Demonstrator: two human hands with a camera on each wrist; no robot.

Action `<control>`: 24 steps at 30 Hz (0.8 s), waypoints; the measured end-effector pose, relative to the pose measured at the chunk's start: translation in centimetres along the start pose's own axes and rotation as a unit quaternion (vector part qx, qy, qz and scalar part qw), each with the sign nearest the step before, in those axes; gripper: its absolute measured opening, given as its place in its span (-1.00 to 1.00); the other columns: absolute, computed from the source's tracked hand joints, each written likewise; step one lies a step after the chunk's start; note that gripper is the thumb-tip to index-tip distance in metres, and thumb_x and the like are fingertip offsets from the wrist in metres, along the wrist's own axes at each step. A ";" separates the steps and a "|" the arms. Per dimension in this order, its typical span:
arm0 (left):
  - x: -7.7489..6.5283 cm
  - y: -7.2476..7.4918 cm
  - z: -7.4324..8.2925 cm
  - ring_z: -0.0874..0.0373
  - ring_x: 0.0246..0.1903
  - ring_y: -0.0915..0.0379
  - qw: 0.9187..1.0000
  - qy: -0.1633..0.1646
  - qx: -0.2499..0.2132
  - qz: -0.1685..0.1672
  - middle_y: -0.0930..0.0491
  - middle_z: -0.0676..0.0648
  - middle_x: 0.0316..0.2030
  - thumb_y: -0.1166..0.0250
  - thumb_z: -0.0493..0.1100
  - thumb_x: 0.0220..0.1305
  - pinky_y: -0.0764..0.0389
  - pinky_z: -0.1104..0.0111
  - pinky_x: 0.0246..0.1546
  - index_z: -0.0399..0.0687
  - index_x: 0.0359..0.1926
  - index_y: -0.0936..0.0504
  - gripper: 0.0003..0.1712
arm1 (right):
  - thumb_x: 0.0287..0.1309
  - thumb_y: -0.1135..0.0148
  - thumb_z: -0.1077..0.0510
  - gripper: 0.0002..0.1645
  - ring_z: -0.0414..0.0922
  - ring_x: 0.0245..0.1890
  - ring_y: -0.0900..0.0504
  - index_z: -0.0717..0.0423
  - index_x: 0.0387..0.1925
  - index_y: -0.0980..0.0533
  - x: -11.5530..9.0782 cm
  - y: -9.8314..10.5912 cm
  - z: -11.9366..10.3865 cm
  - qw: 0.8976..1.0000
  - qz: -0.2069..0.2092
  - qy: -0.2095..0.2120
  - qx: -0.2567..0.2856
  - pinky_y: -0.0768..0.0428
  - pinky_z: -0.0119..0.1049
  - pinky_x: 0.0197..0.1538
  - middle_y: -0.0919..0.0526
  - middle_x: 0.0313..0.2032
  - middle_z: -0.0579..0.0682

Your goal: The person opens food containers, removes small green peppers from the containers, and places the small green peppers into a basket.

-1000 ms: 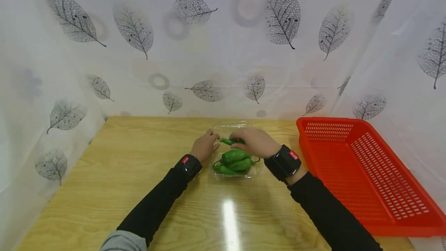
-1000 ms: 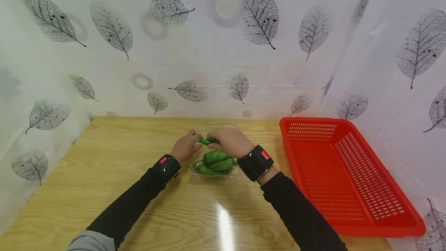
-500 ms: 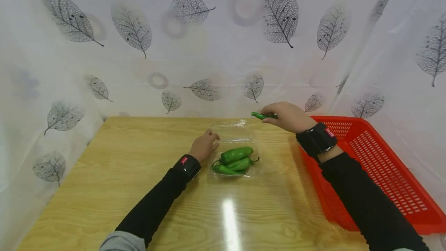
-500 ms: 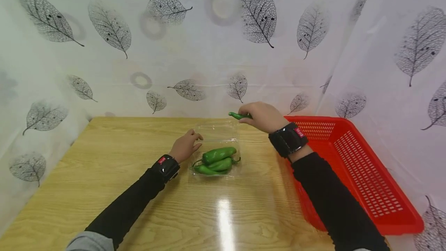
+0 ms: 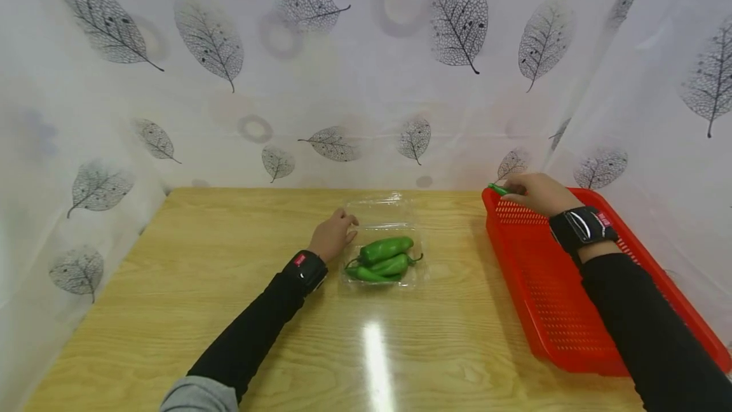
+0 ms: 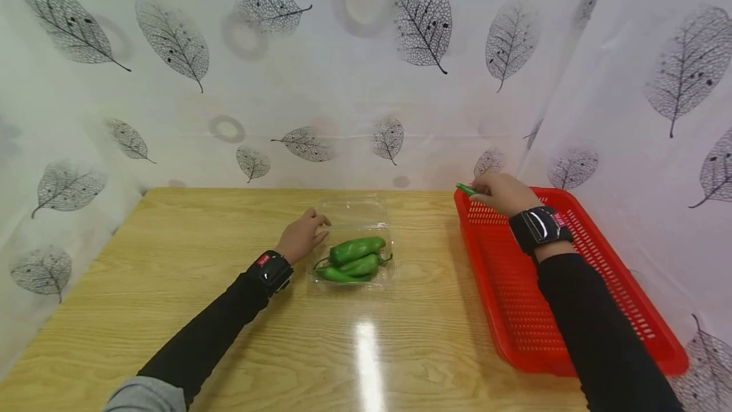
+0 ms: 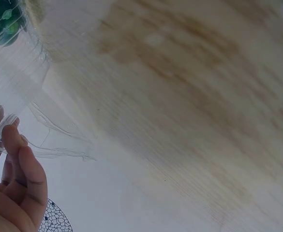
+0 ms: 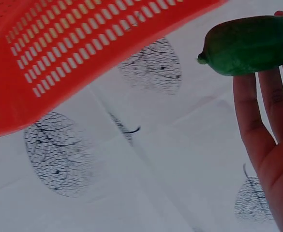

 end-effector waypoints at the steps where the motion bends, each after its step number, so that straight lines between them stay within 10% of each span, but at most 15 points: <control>1: 0.0 0.0 0.0 0.20 -0.61 -0.32 1.000 -0.001 0.000 0.000 -0.40 -0.09 -0.32 -0.32 -0.18 0.18 -0.37 0.42 -0.62 -0.13 -0.14 -0.61 -0.77 | 0.21 -0.20 0.13 -0.64 0.13 -0.23 -0.61 0.33 -0.06 -0.54 -0.2 -0.2 0.7 1.000 -0.001 -0.006 -0.003 -0.53 0.08 -0.11 -0.67 -0.25 0.23; 12: -0.1 0.0 -0.2 0.20 -0.58 -0.33 1.000 0.007 0.005 -0.009 -0.41 -0.08 -0.30 -0.30 -0.15 0.21 -0.39 0.41 -0.59 -0.10 -0.12 -0.60 -0.77 | 0.13 -0.27 0.16 -0.72 -0.06 -0.47 -0.53 0.35 -0.23 -0.58 -1.2 -3.7 7.2 0.999 -0.012 -0.036 0.020 -0.56 -0.11 -0.34 -0.64 -0.43 0.13; 24: -0.3 0.0 -0.1 0.22 -0.59 -0.32 1.000 0.010 -0.001 -0.006 -0.40 -0.07 -0.32 -0.30 -0.15 0.21 -0.37 0.43 -0.61 -0.10 -0.13 -0.61 -0.78 | 0.09 -0.29 0.20 -0.70 -0.09 -0.48 -0.54 0.40 -0.22 -0.59 -1.2 -8.6 9.5 0.999 -0.036 -0.031 0.024 -0.58 -0.12 -0.32 -0.65 -0.44 0.12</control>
Point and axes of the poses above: each hand's wrist, its own x-axis towards the middle knuckle, its own y-axis out of the back of the hand, z = x × y, the point moved 3 cm from there along x, towards the middle knuckle
